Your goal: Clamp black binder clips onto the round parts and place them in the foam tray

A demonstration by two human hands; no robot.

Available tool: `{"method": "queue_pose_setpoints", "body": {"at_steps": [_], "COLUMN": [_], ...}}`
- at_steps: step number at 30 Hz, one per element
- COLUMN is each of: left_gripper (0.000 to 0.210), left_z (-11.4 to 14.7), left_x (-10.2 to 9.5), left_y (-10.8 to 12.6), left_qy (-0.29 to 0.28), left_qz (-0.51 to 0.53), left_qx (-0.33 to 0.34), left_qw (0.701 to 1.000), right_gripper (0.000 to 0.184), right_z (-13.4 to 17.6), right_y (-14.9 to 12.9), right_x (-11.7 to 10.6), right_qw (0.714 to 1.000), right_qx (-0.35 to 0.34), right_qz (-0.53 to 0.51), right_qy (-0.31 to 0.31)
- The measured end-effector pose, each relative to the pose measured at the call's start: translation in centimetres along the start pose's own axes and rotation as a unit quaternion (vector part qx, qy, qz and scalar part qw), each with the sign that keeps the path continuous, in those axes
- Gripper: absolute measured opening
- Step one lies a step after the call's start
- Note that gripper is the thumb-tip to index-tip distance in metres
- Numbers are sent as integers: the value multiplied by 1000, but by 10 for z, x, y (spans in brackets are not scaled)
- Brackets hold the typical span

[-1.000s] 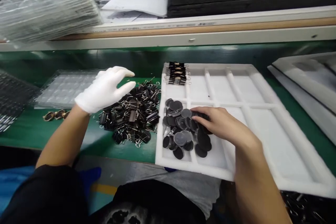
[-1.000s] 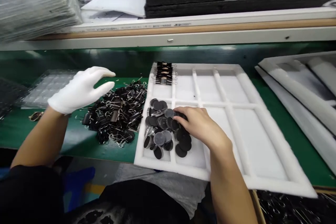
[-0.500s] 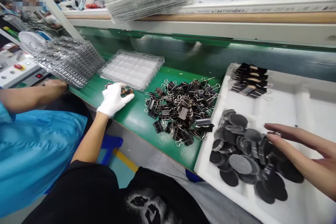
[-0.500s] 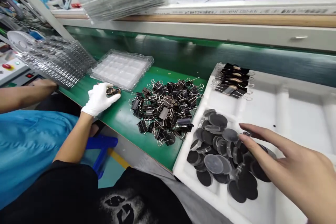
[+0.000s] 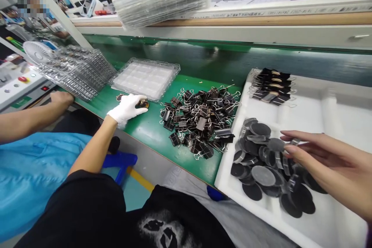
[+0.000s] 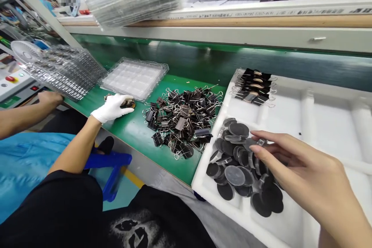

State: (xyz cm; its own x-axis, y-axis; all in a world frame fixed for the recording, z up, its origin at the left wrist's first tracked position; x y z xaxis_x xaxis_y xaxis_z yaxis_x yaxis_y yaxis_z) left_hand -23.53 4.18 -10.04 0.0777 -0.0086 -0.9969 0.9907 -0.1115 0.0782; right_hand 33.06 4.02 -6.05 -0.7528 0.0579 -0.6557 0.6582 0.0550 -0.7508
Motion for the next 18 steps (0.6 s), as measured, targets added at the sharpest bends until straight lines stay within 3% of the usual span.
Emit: {"method": "queue_pose_setpoints", "body": {"at_steps": [2, 4, 6, 8, 11, 13, 16, 18], "left_gripper": [66, 68, 69, 70, 77, 83, 51, 40], "left_z": [3, 7, 12, 13, 5, -4, -21, -25], "left_x": [-5, -23, -52, -79, -106, -114, -101, -92], "left_y": [5, 13, 29, 61, 143, 209, 304, 351], "left_qy": [17, 90, 197, 275, 293, 263, 165, 132], "left_qz": [16, 68, 156, 242, 270, 227, 99, 54], "left_qx": [7, 19, 59, 136, 272, 342, 413, 462], "left_qw": [1000, 993, 966, 921, 876, 873, 890, 875], "right_gripper": [42, 40, 34, 25, 23, 25, 23, 24], "right_z": [1, 4, 7, 10, 14, 12, 9, 8], "right_y": [-10, -18, -23, -24, -29, -34, -37, -36], "right_x": [6, 12, 18, 27, 42, 44, 40, 38], "right_qw": [998, 990, 976, 955, 920, 906, 899, 898], "right_qx": [5, 5, 14, 41, 70, 63, 50, 42], "right_qz": [-50, -104, -171, -245, -335, -376, -408, -416], "right_qy": [-50, -94, -132, -161, -193, -182, -151, -137]}}
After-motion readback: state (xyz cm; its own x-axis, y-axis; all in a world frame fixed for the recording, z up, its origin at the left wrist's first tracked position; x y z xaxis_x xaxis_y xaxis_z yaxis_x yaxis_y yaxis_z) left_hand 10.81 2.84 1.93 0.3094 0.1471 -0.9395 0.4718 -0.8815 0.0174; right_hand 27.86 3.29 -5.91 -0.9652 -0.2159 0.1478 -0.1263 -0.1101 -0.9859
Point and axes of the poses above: each hand's wrist, its own z-axis away from the middle knuckle, its own x-axis out of the palm, y = z × x, the point moved 10 cm from there along -z, towards the middle knuckle, and after that the axes turned 8 degrees about x, right-handed, at the moved point
